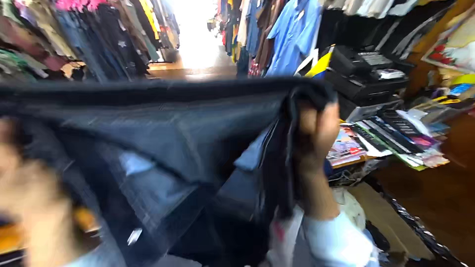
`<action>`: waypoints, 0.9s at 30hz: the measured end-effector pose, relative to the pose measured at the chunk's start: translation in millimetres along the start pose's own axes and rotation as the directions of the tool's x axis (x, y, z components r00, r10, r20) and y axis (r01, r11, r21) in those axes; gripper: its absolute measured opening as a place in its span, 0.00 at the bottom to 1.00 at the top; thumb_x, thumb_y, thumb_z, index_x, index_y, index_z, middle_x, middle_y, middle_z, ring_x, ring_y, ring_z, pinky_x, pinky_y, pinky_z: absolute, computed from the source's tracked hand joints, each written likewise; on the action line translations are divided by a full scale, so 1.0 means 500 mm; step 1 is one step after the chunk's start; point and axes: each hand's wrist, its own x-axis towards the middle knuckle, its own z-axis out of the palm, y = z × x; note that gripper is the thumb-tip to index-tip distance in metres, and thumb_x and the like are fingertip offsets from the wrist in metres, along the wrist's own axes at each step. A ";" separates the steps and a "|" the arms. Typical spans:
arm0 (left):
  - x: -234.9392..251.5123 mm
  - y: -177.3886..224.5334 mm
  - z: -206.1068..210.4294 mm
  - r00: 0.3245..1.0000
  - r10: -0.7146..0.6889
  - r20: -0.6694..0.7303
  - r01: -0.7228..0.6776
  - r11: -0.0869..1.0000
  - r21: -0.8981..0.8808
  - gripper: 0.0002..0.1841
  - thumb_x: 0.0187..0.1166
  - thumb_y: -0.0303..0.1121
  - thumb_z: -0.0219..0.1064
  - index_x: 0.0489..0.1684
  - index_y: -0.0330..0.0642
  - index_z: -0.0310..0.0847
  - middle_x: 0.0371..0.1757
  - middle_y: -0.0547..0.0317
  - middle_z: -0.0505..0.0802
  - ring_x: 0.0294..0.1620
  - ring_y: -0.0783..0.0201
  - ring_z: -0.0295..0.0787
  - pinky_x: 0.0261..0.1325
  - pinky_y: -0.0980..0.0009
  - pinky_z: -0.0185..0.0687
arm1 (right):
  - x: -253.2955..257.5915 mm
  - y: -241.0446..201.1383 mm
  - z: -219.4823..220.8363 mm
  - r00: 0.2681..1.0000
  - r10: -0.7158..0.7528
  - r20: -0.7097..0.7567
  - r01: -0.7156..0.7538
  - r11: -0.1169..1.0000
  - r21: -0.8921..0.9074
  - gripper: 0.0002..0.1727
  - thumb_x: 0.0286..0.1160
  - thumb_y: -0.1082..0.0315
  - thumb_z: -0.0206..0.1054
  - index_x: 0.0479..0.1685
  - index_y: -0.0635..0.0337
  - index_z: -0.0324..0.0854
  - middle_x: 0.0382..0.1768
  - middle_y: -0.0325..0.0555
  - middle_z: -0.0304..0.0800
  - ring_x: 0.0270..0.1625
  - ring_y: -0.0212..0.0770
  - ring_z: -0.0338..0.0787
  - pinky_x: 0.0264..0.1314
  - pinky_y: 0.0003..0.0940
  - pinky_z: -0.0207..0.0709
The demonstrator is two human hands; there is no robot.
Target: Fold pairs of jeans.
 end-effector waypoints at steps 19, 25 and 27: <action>-0.010 -0.397 0.659 0.046 0.207 0.977 0.087 0.974 -0.211 0.22 0.68 0.20 0.77 0.63 0.35 0.86 0.66 0.41 0.89 0.74 0.37 0.79 0.79 0.36 0.65 | -0.197 0.313 0.533 0.276 0.682 0.677 -0.390 0.723 -0.570 0.21 0.81 0.61 0.69 0.62 0.71 0.81 0.59 0.70 0.86 0.63 0.69 0.86 0.64 0.68 0.77; -0.011 -0.394 0.669 0.031 0.313 0.949 0.015 0.950 -0.313 0.13 0.68 0.38 0.82 0.43 0.39 0.93 0.53 0.50 0.94 0.61 0.48 0.86 0.69 0.47 0.77 | -0.170 0.301 0.526 0.322 0.774 0.545 -0.466 0.631 -0.620 0.17 0.80 0.66 0.65 0.58 0.73 0.83 0.49 0.67 0.90 0.56 0.64 0.91 0.62 0.63 0.79; -0.028 -0.388 0.678 0.130 0.287 0.949 0.023 0.956 -0.292 0.13 0.74 0.41 0.77 0.41 0.39 0.94 0.50 0.50 0.95 0.57 0.48 0.88 0.64 0.48 0.82 | -0.197 0.290 0.496 0.682 0.687 0.252 -0.581 0.718 -0.383 0.18 0.76 0.67 0.64 0.53 0.78 0.82 0.39 0.60 0.91 0.47 0.48 0.93 0.53 0.49 0.84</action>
